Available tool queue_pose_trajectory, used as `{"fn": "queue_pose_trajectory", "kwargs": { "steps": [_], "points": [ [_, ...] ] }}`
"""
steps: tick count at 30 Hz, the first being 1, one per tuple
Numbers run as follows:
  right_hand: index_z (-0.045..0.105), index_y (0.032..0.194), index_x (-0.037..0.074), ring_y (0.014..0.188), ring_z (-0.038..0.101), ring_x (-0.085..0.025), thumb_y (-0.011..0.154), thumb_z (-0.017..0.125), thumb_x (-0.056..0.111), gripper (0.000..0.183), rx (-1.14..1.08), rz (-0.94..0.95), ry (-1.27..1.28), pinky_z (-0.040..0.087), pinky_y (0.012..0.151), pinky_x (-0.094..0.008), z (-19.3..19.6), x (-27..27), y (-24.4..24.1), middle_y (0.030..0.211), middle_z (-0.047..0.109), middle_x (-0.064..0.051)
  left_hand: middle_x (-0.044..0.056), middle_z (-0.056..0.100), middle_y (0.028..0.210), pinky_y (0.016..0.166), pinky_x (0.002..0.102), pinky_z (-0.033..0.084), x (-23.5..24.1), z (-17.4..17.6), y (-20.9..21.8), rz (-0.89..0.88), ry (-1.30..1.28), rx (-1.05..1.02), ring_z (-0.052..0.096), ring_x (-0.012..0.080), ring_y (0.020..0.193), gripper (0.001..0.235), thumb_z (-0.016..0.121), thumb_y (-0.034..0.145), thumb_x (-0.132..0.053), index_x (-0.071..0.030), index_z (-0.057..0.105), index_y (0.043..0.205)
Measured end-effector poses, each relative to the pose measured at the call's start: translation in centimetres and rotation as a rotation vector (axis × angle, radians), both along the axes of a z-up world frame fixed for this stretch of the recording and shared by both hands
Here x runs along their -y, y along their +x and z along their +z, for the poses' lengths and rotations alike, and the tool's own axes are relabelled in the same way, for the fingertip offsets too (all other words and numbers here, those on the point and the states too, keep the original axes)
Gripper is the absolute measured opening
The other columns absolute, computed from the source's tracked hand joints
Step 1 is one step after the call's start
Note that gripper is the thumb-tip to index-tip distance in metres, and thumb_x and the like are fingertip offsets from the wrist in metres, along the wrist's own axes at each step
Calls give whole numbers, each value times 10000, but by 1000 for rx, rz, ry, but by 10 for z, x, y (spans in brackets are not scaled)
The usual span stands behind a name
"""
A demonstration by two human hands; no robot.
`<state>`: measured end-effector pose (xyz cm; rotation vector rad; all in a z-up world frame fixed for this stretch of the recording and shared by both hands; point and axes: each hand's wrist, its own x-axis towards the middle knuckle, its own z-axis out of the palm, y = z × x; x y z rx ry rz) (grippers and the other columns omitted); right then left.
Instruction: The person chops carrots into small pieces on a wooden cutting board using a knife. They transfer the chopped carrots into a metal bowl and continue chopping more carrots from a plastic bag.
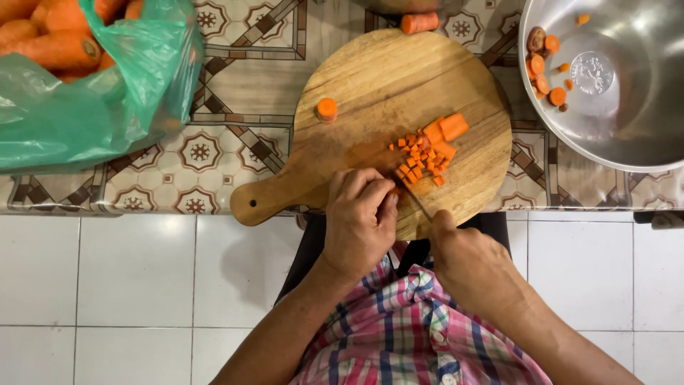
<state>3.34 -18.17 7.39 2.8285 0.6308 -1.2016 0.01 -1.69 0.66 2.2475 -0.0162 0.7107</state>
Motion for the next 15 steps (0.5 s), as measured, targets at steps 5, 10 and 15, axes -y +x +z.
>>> {"fn": "queue_pose_trajectory", "kwargs": {
  "steps": [5, 10, 15],
  "points": [
    [448, 1071, 132, 387, 454, -134, 1113, 358, 328, 220, -8, -119, 123, 426, 392, -313, 3, -1, -2, 528, 539, 58, 114, 683, 1016, 842, 408, 533, -1, -9, 0, 28, 12, -1, 572, 293, 980, 201, 781, 821, 12, 15, 697, 1003],
    [418, 977, 116, 433, 547, -299, 1096, 337, 292, 228, 2, -107, 142, 428, 474, -457, -6, 2, -8, 529, 607, -52, 107, 692, 1001, 798, 391, 518, -2, -12, -1, 27, -18, 1, 563, 281, 957, 200, 796, 809, 48, 19, 718, 990],
    [401, 1078, 111, 452, 586, -316, 1068, 357, 242, 138, 29, -33, 118, 421, 474, -464, -8, 2, -6, 524, 610, -48, 86, 671, 990, 798, 383, 550, -1, -13, 1, 32, -55, 21, 561, 275, 953, 157, 818, 838, 33, 8, 733, 967]
  ]
}}
